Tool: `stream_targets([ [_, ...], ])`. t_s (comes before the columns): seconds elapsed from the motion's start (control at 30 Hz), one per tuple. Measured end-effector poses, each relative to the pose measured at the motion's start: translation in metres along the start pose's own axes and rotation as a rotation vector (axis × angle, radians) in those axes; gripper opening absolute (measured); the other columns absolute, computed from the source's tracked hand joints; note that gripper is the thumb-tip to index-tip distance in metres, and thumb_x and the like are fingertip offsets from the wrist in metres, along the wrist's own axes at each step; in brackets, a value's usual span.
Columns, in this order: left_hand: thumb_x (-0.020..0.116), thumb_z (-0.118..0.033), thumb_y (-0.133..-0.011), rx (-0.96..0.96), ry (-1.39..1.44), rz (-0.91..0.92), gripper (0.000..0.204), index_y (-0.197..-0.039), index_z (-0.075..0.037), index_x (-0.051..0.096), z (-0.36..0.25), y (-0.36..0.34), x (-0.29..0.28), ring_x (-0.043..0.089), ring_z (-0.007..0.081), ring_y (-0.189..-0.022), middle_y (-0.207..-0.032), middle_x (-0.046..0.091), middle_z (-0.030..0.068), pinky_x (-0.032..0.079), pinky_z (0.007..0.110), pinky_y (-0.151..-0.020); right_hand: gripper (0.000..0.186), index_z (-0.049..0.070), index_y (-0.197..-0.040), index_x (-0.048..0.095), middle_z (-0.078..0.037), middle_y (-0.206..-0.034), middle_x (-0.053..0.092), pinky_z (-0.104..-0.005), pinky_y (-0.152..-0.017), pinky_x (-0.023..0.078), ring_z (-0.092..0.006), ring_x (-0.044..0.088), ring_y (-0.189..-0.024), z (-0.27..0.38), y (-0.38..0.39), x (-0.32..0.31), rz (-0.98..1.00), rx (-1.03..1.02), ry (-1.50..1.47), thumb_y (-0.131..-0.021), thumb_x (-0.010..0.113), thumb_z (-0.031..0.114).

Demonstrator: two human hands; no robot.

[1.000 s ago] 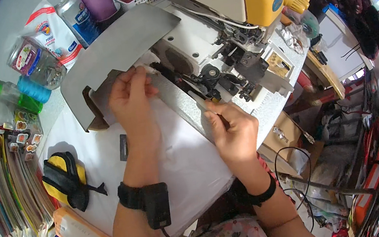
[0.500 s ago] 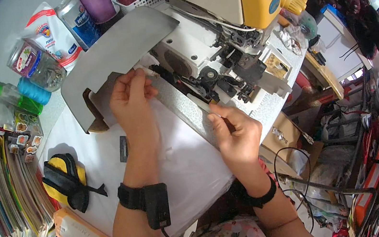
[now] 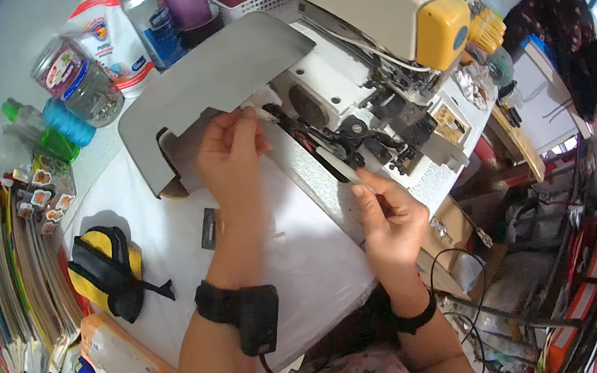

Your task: Thread an industrial overlock sewing machine.

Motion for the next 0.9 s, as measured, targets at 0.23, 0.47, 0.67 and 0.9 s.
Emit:
stream_targets([
  [0.23,0.068,-0.009,-0.088,0.035,0.005,0.015,0.012,-0.092,0.002,0.064,0.004,-0.001,0.004,0.057,0.0092,-0.06,-0.075,0.064,0.0043,0.047,0.023,-0.057,0.02,-0.005,-0.107,0.07,-0.009,-0.087,0.072,-0.0241,-0.071,0.049,-0.0107,0.061,-0.077,-0.008,0.002,-0.004,0.014,0.015,-0.159,-0.089,0.069,0.004],
  [0.47,0.068,-0.011,-0.089,0.041,0.015,-0.012,0.014,-0.093,0.002,0.065,0.004,-0.002,0.0,0.057,0.0097,-0.061,-0.075,0.064,0.0039,0.047,0.024,-0.056,0.022,-0.003,-0.11,0.07,0.0,-0.074,0.063,-0.0187,-0.055,0.039,-0.0037,0.05,-0.062,0.013,0.009,-0.016,0.013,0.04,-0.18,-0.091,0.069,0.008],
  [0.67,0.067,-0.014,-0.09,0.04,-0.027,-0.004,0.014,-0.092,-0.001,0.065,0.001,0.0,-0.001,0.056,0.0096,-0.065,-0.076,0.062,0.002,0.047,0.024,-0.061,0.023,-0.003,-0.112,0.068,-0.009,-0.084,0.071,-0.0203,-0.055,0.043,-0.0073,0.054,-0.061,0.022,0.012,-0.039,0.02,-0.006,-0.272,-0.091,0.067,0.005],
  [0.9,0.068,-0.012,-0.087,0.083,-0.091,0.008,0.016,-0.093,0.003,0.066,0.007,-0.001,-0.006,0.058,0.008,-0.062,-0.075,0.067,0.0037,0.048,0.024,-0.056,0.024,-0.001,-0.114,0.068,-0.012,-0.082,0.07,-0.0205,-0.052,0.041,-0.0088,0.052,-0.057,0.035,0.01,-0.077,0.043,0.015,-0.464,-0.091,0.067,0.006],
])
Point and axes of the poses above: each hand's wrist, its own y-axis away from the middle knuckle, its own x-axis out of the palm, z = x × y, the point moved 4 cm from there along -y, towards the middle knuckle
